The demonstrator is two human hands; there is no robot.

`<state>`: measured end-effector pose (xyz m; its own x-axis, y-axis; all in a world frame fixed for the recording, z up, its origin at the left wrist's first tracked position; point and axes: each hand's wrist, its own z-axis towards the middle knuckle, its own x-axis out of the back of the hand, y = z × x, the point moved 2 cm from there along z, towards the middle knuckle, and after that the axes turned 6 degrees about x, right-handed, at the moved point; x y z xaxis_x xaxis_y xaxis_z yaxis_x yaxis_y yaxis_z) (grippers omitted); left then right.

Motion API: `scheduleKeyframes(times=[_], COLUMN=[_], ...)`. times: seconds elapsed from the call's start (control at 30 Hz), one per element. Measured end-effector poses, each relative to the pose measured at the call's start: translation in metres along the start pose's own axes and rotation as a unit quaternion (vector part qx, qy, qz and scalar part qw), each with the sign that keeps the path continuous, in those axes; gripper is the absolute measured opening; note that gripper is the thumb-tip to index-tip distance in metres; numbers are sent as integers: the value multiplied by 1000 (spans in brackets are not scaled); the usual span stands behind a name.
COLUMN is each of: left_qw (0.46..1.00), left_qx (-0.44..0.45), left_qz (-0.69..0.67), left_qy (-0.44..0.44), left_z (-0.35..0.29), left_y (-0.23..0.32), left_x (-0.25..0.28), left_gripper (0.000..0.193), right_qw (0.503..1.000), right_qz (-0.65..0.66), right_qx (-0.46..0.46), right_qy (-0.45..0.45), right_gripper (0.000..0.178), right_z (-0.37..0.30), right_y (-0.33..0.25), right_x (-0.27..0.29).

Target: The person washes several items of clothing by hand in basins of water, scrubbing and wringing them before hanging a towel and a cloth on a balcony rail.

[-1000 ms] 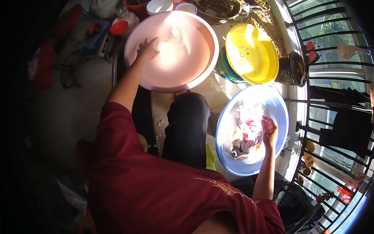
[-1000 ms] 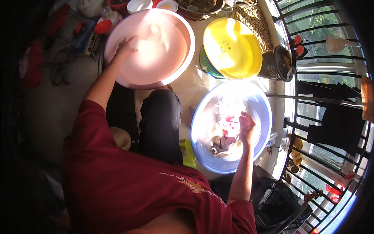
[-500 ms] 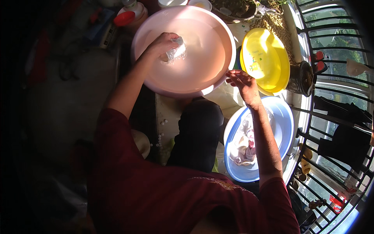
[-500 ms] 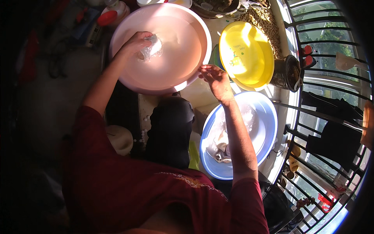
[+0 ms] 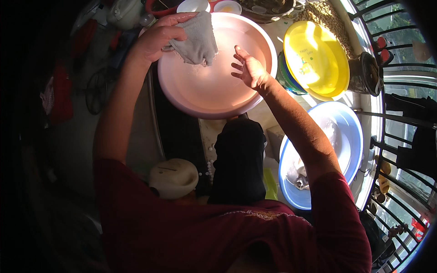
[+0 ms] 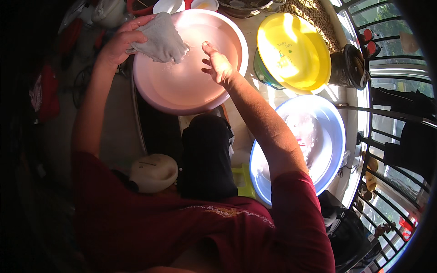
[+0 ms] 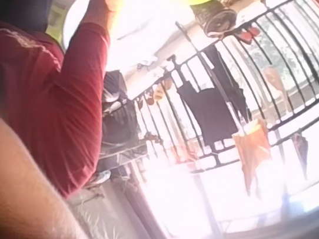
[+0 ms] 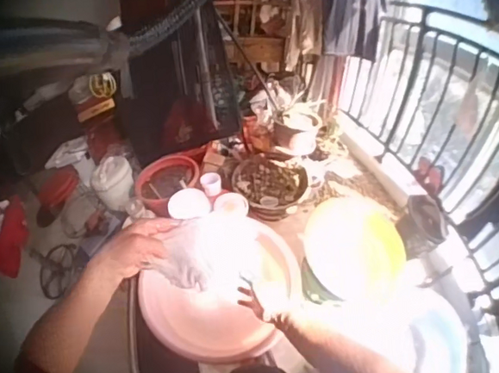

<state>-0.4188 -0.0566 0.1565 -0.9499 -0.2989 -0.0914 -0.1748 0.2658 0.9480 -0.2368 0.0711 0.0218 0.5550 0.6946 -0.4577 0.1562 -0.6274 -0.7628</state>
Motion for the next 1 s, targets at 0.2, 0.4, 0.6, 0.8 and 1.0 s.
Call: scheduleKeyframes(times=[0.2, 0.4, 0.6, 0.8, 1.0], left_qw=[998, 974, 869, 857, 789], left_qx=[49, 149, 92, 149, -39], left_qz=[-47, 148, 350, -396, -537], left_qy=[-12, 86, 336, 295, 296], left_z=[7, 25, 33, 52, 20], left_y=[-14, -77, -229, -214, -168], left_x=[-4, 22, 43, -35, -64], left_gripper=[50, 47, 40, 46, 34], right_qw=[988, 991, 675, 856, 824], right_qz=[53, -118, -690, -479, -416], right_qx=[-141, 24, 199, 189, 358], right_qy=[-23, 67, 170, 47, -144], right_gripper=[60, 21, 42, 20, 20], right_z=[33, 54, 64, 65, -16], right_y=[9, 16, 60, 51, 13], right_x=[-26, 11, 22, -14, -102])
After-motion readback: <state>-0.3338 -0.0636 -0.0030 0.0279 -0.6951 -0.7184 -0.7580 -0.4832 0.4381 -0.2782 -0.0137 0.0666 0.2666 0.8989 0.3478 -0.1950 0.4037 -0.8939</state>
